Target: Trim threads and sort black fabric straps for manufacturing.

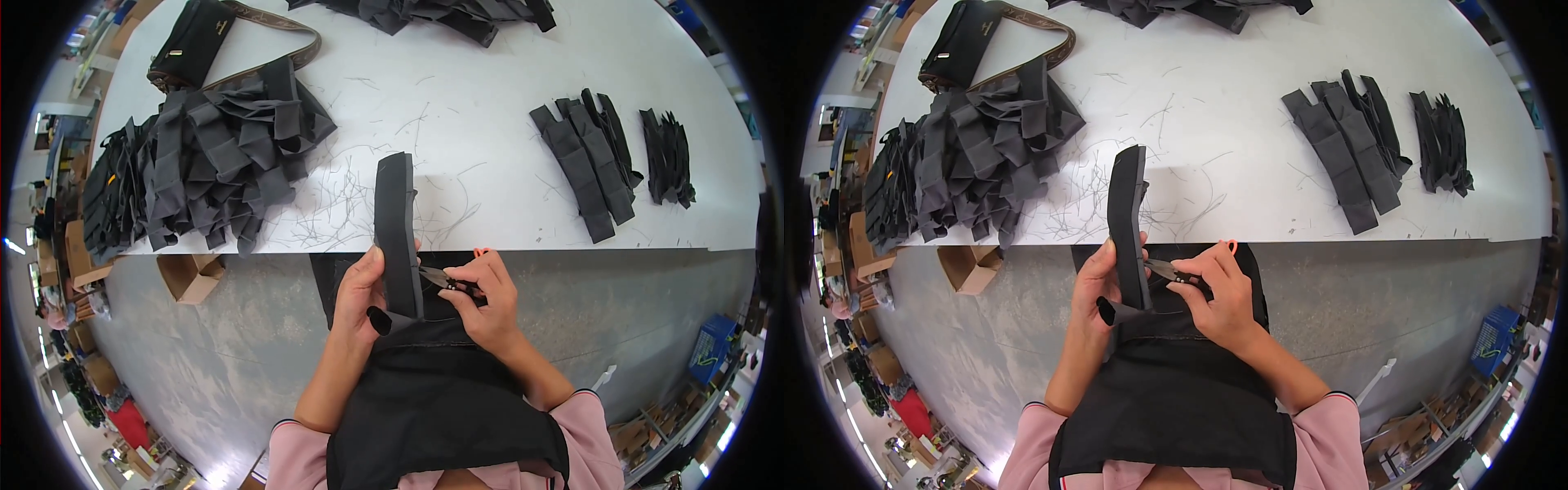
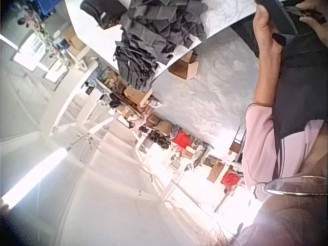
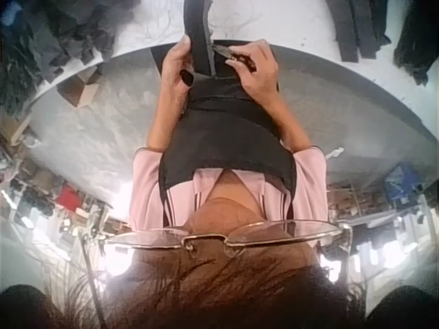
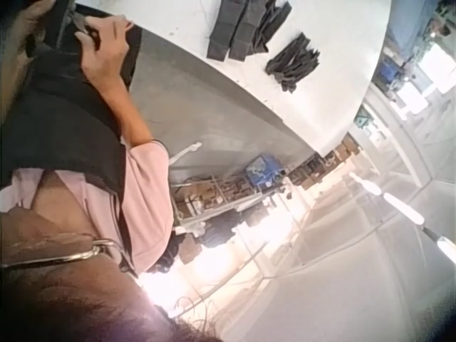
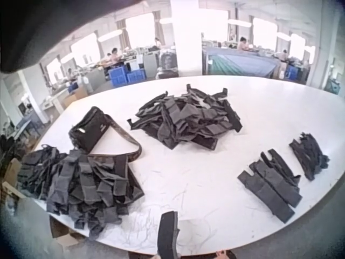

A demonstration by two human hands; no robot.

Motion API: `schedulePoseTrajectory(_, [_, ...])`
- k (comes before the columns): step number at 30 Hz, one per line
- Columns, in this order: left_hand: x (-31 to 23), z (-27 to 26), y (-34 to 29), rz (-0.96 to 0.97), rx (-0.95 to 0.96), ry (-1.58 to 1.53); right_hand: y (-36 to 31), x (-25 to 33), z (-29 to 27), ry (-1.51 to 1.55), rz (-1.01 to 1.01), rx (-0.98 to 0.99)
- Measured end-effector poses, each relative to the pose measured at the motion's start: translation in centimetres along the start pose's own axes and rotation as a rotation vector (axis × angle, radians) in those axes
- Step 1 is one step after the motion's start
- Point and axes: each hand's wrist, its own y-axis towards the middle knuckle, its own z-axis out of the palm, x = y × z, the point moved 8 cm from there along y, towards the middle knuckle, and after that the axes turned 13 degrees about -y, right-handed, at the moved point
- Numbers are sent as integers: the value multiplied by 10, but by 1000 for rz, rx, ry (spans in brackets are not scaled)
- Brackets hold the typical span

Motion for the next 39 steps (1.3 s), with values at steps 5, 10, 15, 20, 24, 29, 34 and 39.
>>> schedulePoseTrajectory(5, [-3, 4, 0, 16, 43, 62, -2, -2, 0, 4, 55, 13])
schedulePoseTrajectory(10, [-1, 6, 1, 4, -11, 10, -2, -1, -2, 0, 43, 14])
schedulePoseTrajectory(15, [0, 9, -1, -6, -6, 72, 0, 1, -1, -37, 30, 22])
schedulePoseTrajectory(20, [-1, -3, -1, -7, -18, 125, -1, 21, -13, -69, -90, -119])
schedulePoseTrajectory(24, [21, -3, 8, -184, 123, -322, 9, 11, 8, 2, 26, 39])
schedulePoseTrajectory(29, [46, 8, 4, -339, 221, -492, 6, 12, 20, 13, 13, 31])
schedulePoseTrajectory(34, [41, 7, 3, -284, 331, -398, 2, 14, 26, 70, 68, 45])
schedulePoseTrajectory(39, [40, 1, 4, -237, 141, -276, 5, 22, 31, 8, -64, 87])
